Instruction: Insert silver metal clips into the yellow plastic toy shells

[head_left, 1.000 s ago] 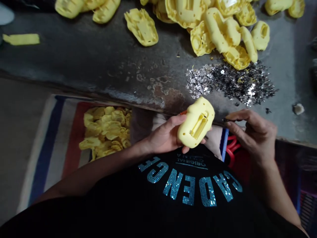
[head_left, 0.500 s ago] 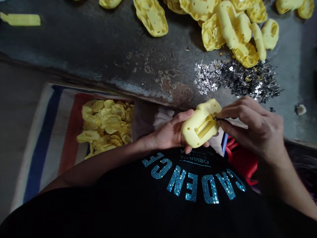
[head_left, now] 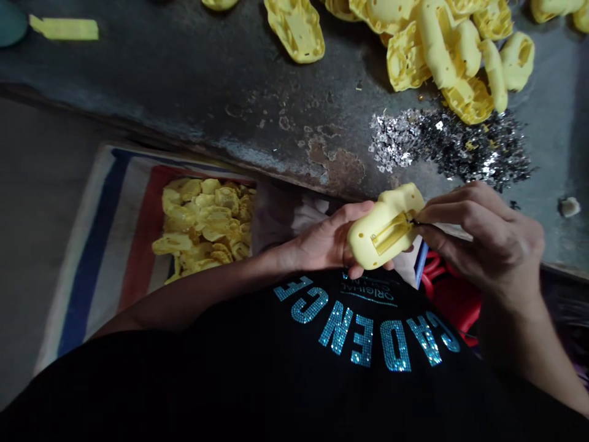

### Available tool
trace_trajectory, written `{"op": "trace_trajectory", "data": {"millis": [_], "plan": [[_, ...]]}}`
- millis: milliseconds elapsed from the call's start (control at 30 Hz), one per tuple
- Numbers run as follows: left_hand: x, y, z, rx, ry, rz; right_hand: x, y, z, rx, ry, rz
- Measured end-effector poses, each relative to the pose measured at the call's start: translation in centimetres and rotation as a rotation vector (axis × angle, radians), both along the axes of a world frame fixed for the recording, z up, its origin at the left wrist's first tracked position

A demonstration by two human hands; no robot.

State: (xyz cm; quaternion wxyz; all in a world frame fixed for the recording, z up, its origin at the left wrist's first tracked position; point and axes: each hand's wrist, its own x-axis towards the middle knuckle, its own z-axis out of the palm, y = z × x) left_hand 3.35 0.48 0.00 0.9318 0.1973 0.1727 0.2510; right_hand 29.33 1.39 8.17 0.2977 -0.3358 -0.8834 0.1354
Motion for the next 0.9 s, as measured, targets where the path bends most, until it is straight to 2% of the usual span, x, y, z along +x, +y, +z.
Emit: {"op": "trace_trajectory", "data": {"millis": [167, 633, 900], "plan": [[0.1, -0.3, 0.7, -0.028, 0.005, 0.009, 0.4, -0.3, -0.3, 0.023, -0.026, -0.014], [0.4, -0.8, 1.6, -0.043, 0.087, 0.073, -0.3, -0.3, 1.3, 0.146, -0.306, 0.052], [0.3, -0.6, 1.2, -0.013, 0.07, 0.085, -0.8, -1.2, 1.0, 0.063, -0.22, -0.006]]}}
